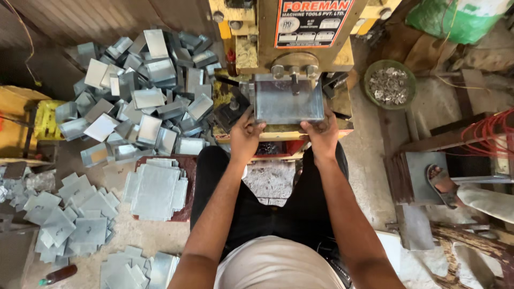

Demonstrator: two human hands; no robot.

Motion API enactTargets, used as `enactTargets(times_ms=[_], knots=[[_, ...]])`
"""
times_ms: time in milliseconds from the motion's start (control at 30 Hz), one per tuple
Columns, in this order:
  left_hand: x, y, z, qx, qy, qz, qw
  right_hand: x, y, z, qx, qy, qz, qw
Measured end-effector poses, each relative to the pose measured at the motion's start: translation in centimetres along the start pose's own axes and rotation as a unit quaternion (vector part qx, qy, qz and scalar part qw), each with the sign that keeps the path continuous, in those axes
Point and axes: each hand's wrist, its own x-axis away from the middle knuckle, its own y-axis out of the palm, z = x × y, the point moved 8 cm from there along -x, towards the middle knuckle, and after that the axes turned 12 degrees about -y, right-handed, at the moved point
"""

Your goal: The person sits on the floor in a workshop and repeatedly places flat metal sheets into a Foreman press machine. They operate the machine to process each sheet and then remove the finished piece, stacking it on a pile to their left. The process is repeated continuously for multiple metal sheets.

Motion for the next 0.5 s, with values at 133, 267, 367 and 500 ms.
enactTargets(times_ms=[133, 267, 367, 500], knots=[[0.4, -0.4, 0.6, -0.021, -0.016, 0.043, 0.999, 0.1, -0.2, 0.3, -0.023, 0.003, 0.025, 0.999], [0.1, -1.4, 0.0, -0.007, 0.055, 0.102, 0.993, -0.3, -0.2, -0.2, -0.030, -0.025, 0.030, 0.999], [0.6, -1.7, -0.7, -0.043, 0.098, 0.118, 0.987, 0.3, 0.1, -0.1, -0.028, -0.020, 0.024, 0.999], [1.2, -0.8, 2.3, -0.106, 0.055, 0.068, 0.991, -0.3, 0.9, -1.0, -0.025, -0.067, -0.017, 0.997]])
